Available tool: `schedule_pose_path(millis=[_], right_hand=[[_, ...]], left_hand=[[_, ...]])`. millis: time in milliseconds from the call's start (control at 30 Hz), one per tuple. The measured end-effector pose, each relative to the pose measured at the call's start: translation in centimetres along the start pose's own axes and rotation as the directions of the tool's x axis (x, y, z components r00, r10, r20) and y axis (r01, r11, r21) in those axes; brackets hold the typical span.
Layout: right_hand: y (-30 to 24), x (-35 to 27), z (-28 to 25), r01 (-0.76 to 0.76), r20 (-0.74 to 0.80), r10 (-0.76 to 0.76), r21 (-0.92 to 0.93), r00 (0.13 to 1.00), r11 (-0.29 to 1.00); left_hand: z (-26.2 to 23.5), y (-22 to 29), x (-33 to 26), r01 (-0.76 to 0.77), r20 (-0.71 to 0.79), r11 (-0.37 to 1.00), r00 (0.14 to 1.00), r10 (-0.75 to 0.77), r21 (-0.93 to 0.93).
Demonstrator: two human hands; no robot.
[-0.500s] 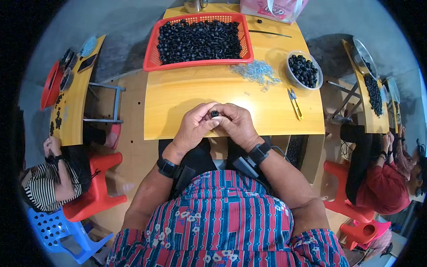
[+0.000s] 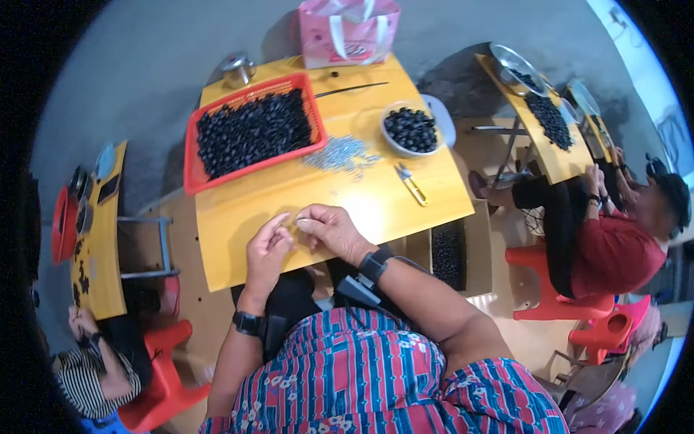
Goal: Manually assembling small black plastic components by hand in a workshop setting.
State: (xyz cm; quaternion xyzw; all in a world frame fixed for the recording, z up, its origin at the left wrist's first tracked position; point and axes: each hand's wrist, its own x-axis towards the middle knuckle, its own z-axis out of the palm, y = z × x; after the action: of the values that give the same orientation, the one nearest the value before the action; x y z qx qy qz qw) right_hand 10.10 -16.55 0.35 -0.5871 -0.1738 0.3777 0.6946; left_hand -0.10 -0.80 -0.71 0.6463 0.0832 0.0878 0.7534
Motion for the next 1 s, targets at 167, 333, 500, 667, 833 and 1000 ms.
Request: schedule_pose_path(millis=[167, 333, 500, 667, 833, 1000], right_hand=[[-4.6, -0.4, -3.2, 0.220, -0.253, -0.247, -0.131, 0.936, 0.967], [-10.1, 0.1, -10.3, 0.270, -0.481, -0.505, -0.477, 0.717, 0.837], [-11.8, 1.7, -18.0, -0.150, -0.584, -0.534, -0.748, 0.611, 0.647], [-11.8, 1.4, -18.5, -0.414, -0.549, -0.582, -0.835, 0.599, 0.362], [-10.6, 1.2, -14.2, -0.018, -0.398, -0.638, -0.857, 0.659, 0.516], [-9.1, 2.0, -9.2, 0.130, -0.274, -0.632, -0.846, 0.725, 0.517]], left_hand=[[0.0, 0.1, 0.5, -0.017, 0.008, 0.999, 1.000, 0.017, 0.040], [0.0, -0.1, 0.3, -0.026, 0.002, 0.997, 1.000, 0.026, 0.074], [-0.2, -0.1, 0.3, -0.045, 0.008, 0.997, 0.999, 0.045, 0.065], [-0.4, -0.4, 0.2, -0.042, 0.014, 0.998, 0.999, 0.042, 0.035], [-0.2, 0.3, 0.4, -0.035, 0.047, 0.990, 0.998, 0.029, 0.139], [-0.3, 0.7, 0.7, -0.019, 0.080, 0.987, 0.997, 0.007, 0.157]])
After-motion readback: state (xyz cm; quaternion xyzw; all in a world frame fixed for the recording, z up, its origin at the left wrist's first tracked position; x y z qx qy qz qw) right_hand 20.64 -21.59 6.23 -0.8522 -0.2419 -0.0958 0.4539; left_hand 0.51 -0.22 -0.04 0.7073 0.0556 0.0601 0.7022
